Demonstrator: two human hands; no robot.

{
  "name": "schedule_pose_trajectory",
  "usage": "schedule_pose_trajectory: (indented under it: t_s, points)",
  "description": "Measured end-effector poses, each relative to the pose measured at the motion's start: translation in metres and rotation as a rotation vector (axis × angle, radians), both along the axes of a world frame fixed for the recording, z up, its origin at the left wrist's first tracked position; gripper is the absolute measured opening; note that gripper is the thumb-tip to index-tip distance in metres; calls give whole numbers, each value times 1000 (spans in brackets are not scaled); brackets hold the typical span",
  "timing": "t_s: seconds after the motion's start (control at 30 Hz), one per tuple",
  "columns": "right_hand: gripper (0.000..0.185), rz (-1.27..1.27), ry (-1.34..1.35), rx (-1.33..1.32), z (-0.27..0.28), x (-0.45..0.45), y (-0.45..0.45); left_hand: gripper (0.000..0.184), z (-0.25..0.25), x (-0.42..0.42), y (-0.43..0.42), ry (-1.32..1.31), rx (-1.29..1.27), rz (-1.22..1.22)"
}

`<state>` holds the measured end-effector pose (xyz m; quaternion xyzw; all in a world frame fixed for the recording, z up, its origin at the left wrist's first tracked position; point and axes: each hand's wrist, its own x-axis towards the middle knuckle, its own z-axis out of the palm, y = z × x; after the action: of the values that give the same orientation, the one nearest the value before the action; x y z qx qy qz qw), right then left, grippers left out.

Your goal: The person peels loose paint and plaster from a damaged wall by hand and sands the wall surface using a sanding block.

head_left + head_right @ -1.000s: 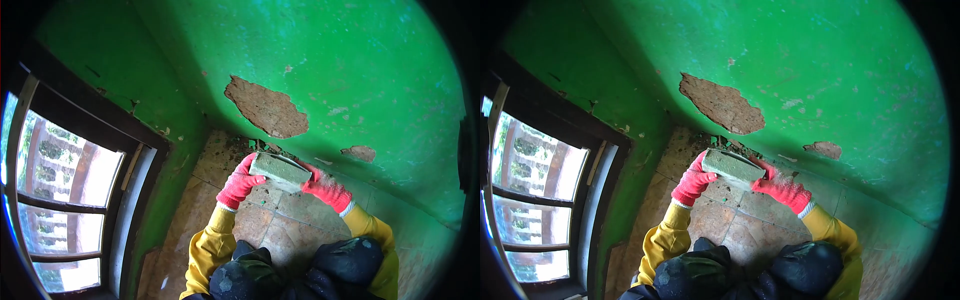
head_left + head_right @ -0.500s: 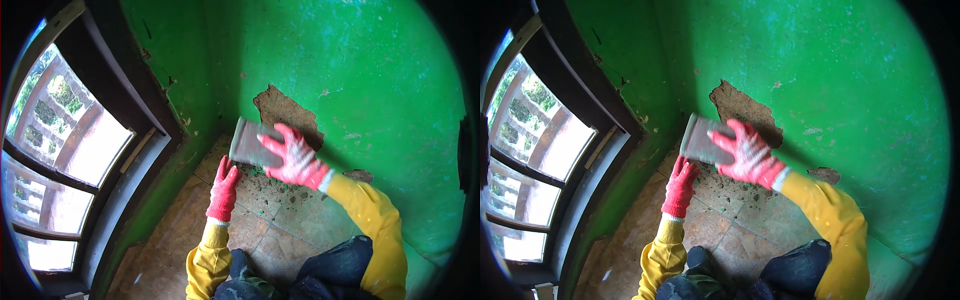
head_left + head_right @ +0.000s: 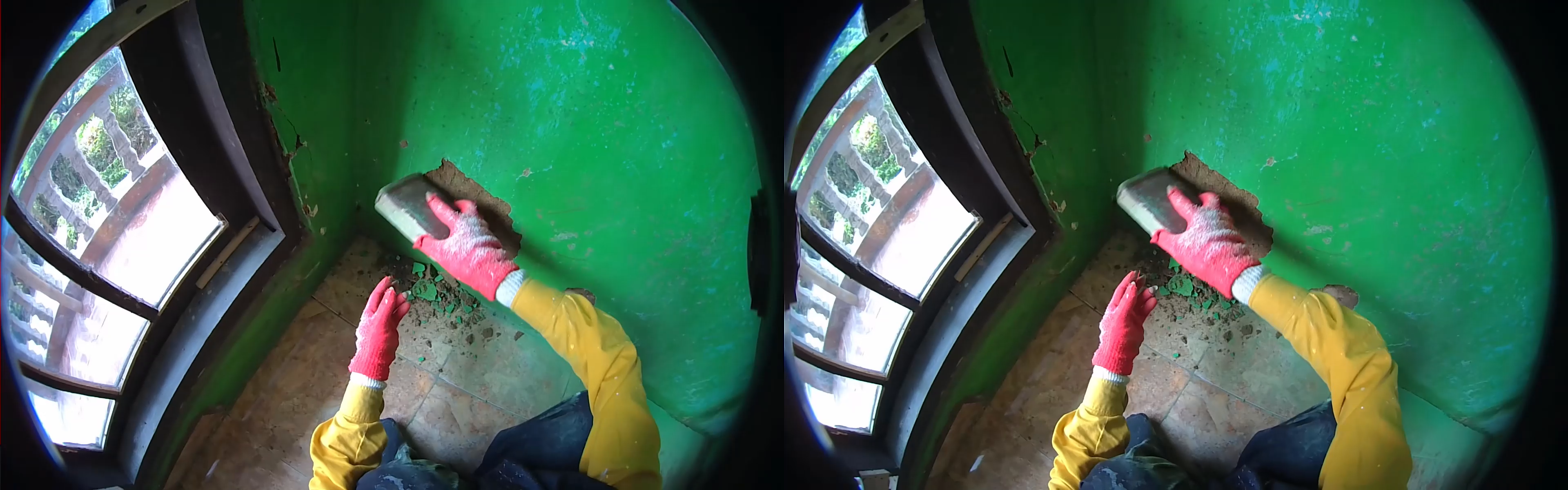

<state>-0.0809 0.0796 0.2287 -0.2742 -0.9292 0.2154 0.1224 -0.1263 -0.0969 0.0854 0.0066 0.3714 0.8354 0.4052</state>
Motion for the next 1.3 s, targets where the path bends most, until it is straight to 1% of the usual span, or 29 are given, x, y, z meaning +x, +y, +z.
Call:
schedule_pose_trajectory:
  t_s: [0.03, 0.07, 0.13, 0.17, 0.2, 0.27, 0.3, 0.33, 0.4, 0.47, 0.5, 0.53, 0.6, 0.67, 0.73, 0.77, 0.8, 0.87, 0.9, 0.93, 0.97, 1.0, 1.07, 1.17, 1.2, 1.27, 1.3]
  points:
    - [82, 104, 79, 142, 1, 5, -7, 50, -3, 1, 3, 6, 21, 17]
    - [83, 161, 135, 377, -2, 8, -10, 50, -4, 3, 5, 8, 40, 33]
    - [82, -34, 40, -76, 14, -3, -3, 49, 0, 7, 4, -7, 35, 26]
    - [81, -16, -23, 12, 13, -5, -2, 49, 1, 7, 4, -11, 40, 32]
    - [81, 1, 6, -122, 12, -3, -8, 48, 1, 7, 8, -16, 53, 38]
    - [80, 194, 135, 342, -13, 5, -12, 46, 1, 6, 11, -13, 80, 28]
    - [80, 153, 218, 233, -10, 4, -14, 46, 1, 7, 11, -16, 78, 37]
    - [82, -47, 233, -185, -4, -2, -8, 46, 2, 7, 9, -13, 74, 46]
    - [83, -123, 146, -227, -8, -6, -7, 45, 3, 5, 7, -8, 76, 49]
    - [84, 114, 249, -51, -19, 6, -15, 45, 3, 6, 13, -19, 85, 49]
    - [83, 140, 305, 153, -20, 9, -18, 45, 2, 7, 16, -36, 80, 50]
    - [84, -8, 360, -15, -21, 5, -15, 44, 2, 7, 17, -51, 74, 52]
    - [82, -122, 323, -201, -14, 6, -13, 43, 1, 7, 20, -28, 65, 67]
    - [78, -31, 184, -515, -9, 23, -25, 40, 1, 1, 28, 55, 42, 110]
    - [77, 101, 197, -186, -33, 44, -38, 37, 11, -16, 38, 77, 19, 178]
    - [78, 80, 201, -207, -33, 51, -41, 37, 18, -28, 43, 290, -158, 191]
    - [79, 54, 205, -230, -34, 60, -43, 35, 40, -35, 48, 422, -213, 234]
    - [80, -34, 271, -183, -67, 73, -31, 31, 52, -57, 80, 648, -248, 308]
    - [80, -101, 358, -459, -71, 79, -30, 30, 64, -66, 94, 798, -286, 333]
    - [80, -107, 358, -459, -75, 86, -28, 29, 80, -73, 106, 947, -325, 358]
    - [80, -142, 388, -587, -79, 93, -26, 28, 94, -78, 118, 1085, -368, 393]
    - [80, -177, 418, -714, -83, 102, -23, 30, 106, -83, 130, 1204, -401, 432]
    - [79, -171, 425, -685, -93, 120, -18, 30, 115, -89, 149, 1327, -471, 424]
    - [78, -221, 437, -808, -92, 144, -20, 29, 118, -95, 157, 1365, -466, 415]
    - [78, -228, 441, -810, -90, 149, -22, 29, 116, -99, 158, 1368, -463, 407]
    - [80, -326, 507, -1022, -89, 160, -30, 29, 111, -105, 157, 1513, -446, 441]
    - [81, -314, 517, -988, -97, 166, -30, 28, 113, -106, 157, 1530, -466, 424]
